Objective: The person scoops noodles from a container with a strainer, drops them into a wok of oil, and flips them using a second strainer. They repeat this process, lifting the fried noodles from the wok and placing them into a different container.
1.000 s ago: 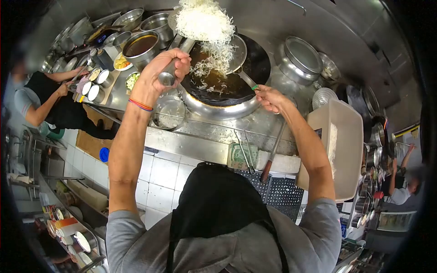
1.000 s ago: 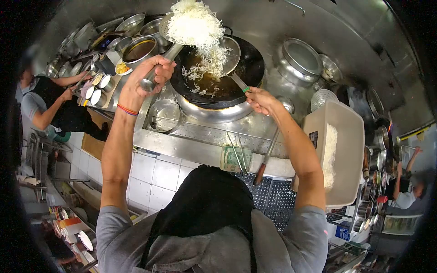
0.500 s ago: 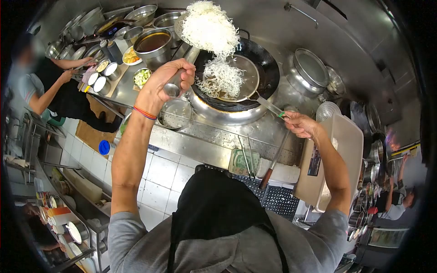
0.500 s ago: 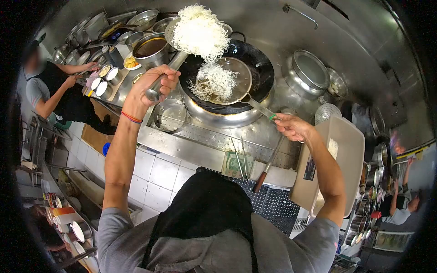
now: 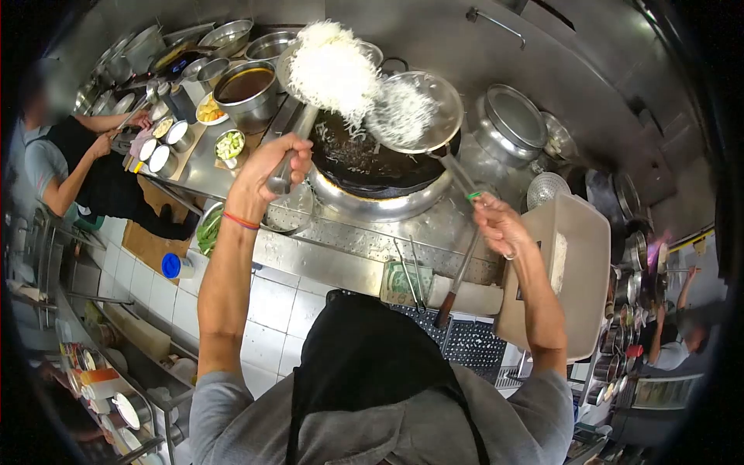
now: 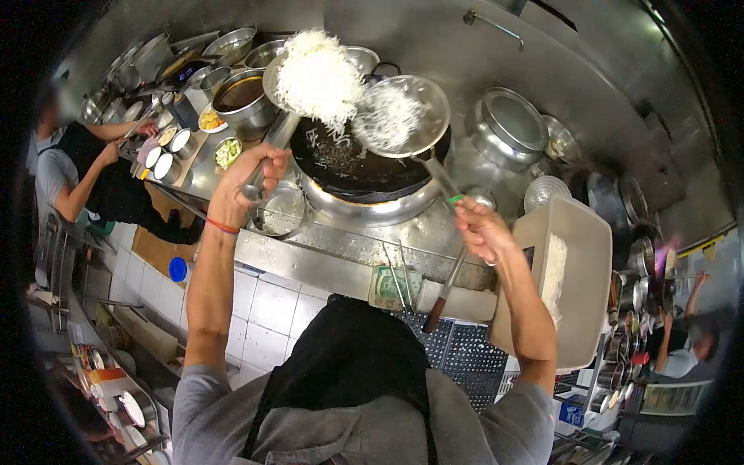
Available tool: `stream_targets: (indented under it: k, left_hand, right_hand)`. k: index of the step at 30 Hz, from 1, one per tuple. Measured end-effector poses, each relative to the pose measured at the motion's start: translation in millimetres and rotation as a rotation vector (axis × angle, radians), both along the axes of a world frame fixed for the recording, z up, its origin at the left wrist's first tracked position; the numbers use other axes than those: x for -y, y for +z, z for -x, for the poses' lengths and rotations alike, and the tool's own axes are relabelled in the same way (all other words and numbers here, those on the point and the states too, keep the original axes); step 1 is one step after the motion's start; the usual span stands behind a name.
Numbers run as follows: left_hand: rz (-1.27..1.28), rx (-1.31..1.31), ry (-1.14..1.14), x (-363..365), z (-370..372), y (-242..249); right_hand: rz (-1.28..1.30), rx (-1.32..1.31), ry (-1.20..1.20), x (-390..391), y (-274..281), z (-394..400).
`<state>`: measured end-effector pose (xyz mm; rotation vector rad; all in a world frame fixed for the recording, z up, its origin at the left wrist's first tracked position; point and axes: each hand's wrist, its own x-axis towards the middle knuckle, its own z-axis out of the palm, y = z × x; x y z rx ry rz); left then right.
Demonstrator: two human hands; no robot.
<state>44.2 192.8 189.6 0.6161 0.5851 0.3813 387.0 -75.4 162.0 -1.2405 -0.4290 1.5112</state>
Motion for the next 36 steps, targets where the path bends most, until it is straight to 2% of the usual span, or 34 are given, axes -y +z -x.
stream_targets:
  k: [2, 5, 10, 12, 14, 16, 18, 20, 21, 22, 24, 25, 26, 28, 29, 31, 34, 35, 36]
  left_hand:
    - [0.008, -0.026, 0.035, 2.9, -3.9, -13.1]
    - [-0.006, -0.068, 0.091, -2.3, -15.4, -38.7]
    - [0.032, -0.039, 0.064, -3.2, -51.0, -47.6]
    - [0.18, 0.017, -0.004, -6.0, -71.1, -48.3]
    - [0.237, 0.045, -0.009, -4.3, -89.7, -35.8]
    - [0.398, 0.163, -0.057, -7.8, -104.8, -28.6]
    - [0.411, 0.226, -0.087, -10.4, -113.8, -28.9]
    - [0.572, 0.186, -0.156, -12.4, -117.5, -33.0]
    - [0.46, 0.208, -0.166, -9.5, -113.3, -41.0]
    - [0.494, 0.219, -0.175, -11.7, -108.0, -49.2]
    - [0.379, 0.24, -0.196, -7.3, -93.4, -53.5]
    - [0.336, 0.208, -0.19, -9.7, -88.5, -62.8]
    - [0.256, 0.145, -0.155, -7.6, -82.3, -63.9]
    - [0.23, 0.147, -0.14, -8.5, -69.8, -63.0]
    - [0.231, 0.146, -0.138, -9.9, -66.0, -61.0]
    - [0.345, 0.171, -0.14, -12.6, -57.1, -54.4]
    - [0.33, 0.145, -0.14, -14.5, -49.4, -35.1]
    - [0.296, 0.137, -0.113, -12.3, -47.3, -25.2]
    - [0.298, 0.139, -0.106, -14.0, -45.8, -17.2]
  right_hand:
    - [-0.081, 0.178, -0.031, 5.4, 21.6, -8.5]
    - [-0.159, 0.275, -0.038, 4.5, 43.0, -26.6]
    - [-0.131, 0.551, -0.066, -14.5, 80.7, -8.9]
    - [-0.051, 1.044, -0.053, -30.0, 64.1, -0.3]
    - [-0.765, 2.085, -0.099, -52.1, -0.7, -5.1]
    - [-0.198, 1.855, 0.11, -50.7, -26.5, 48.3]
    - [0.025, 2.056, 0.164, -45.9, -48.4, 97.6]
    - [0.007, 2.01, 0.133, -37.4, -52.2, 108.2]
    - [-0.001, 1.954, 0.097, -37.9, -52.4, 110.2]
    - [0.003, 1.945, 0.085, -38.8, -48.5, 101.8]
    - [-0.297, 1.818, -0.032, -37.6, -30.8, 67.8]
    - [-0.364, 1.678, -0.112, -36.8, -18.6, 60.7]
    - [-0.478, 1.653, -0.191, -37.5, -10.2, 56.2]
    - [-0.322, 1.441, -0.207, -34.7, -1.1, 46.6]
    - [-0.322, 1.44, -0.205, -32.9, 10.6, 46.7]
    - [-0.149, 1.013, -0.216, -30.3, 34.6, 49.2]
    - [-0.059, 0.928, -0.227, -31.4, 35.6, 37.7]
    - [-0.028, 1.039, -0.237, -31.8, 31.5, 34.1]
    - [-0.03, 1.04, -0.23, -33.7, 20.6, 29.7]
